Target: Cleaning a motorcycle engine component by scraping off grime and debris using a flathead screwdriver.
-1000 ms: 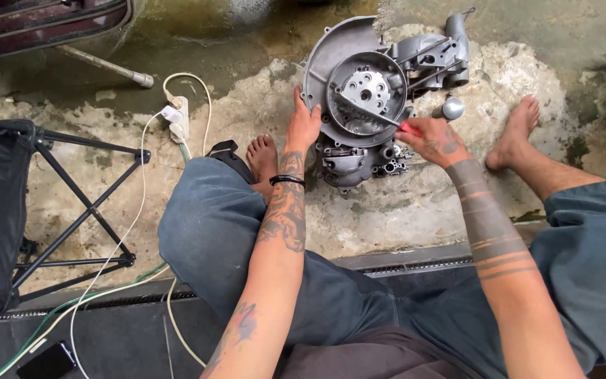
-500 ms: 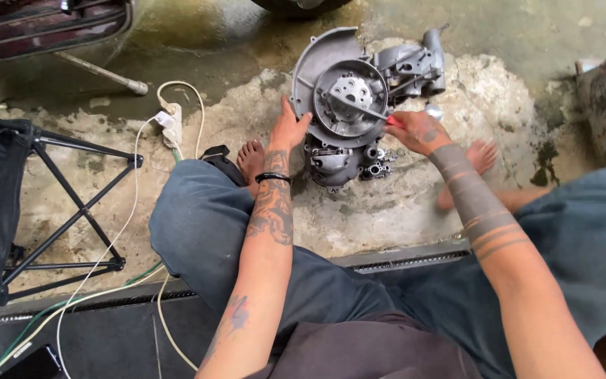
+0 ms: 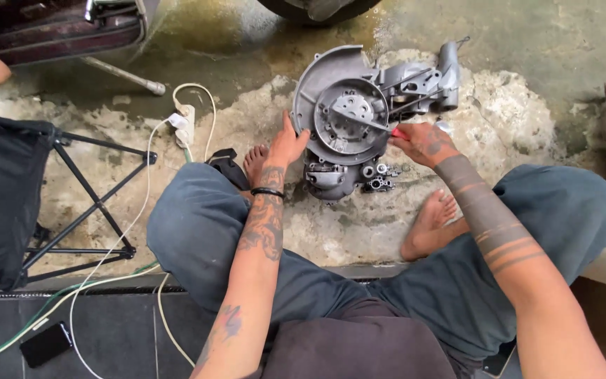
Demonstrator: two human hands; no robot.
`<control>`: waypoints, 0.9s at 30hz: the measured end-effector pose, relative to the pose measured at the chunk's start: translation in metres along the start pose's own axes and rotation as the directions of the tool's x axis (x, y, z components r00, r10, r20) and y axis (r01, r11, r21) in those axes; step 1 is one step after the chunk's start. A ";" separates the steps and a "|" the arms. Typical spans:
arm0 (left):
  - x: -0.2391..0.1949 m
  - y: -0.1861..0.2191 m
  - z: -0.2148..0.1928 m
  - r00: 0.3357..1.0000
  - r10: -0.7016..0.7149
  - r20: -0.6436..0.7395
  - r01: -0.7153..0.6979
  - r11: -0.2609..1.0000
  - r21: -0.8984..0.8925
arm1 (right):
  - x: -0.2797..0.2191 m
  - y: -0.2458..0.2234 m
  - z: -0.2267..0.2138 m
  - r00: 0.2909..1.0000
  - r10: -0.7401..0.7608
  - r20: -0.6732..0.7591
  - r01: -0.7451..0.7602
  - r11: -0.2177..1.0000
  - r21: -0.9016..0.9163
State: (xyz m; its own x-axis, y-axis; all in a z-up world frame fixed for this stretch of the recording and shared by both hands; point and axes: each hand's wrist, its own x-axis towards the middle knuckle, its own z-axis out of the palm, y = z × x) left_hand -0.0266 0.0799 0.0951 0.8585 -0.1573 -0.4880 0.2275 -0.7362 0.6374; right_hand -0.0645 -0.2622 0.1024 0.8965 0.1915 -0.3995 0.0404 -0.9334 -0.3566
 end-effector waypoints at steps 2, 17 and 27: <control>0.009 -0.003 0.005 0.999 0.001 0.036 -0.006 0.990 0.142 | 0.008 0.007 -0.008 0.989 0.034 -0.141 -0.036 0.999 -0.009; 0.041 -0.018 -0.015 0.980 0.069 0.189 -0.165 0.811 0.561 | 0.029 0.014 -0.011 1.000 0.013 -0.001 -0.013 0.999 0.043; 0.067 0.029 -0.069 0.949 0.096 0.301 -0.266 0.759 0.595 | 0.023 -0.004 -0.023 0.997 -0.066 0.033 0.060 0.983 0.173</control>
State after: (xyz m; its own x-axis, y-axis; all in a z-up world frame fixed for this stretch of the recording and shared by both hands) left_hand 0.0696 0.0930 0.1219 0.6977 -0.4181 -0.5817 -0.3290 -0.9083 0.2583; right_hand -0.0343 -0.2608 0.1139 0.8768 0.2630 -0.4026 0.0172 -0.8538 -0.5203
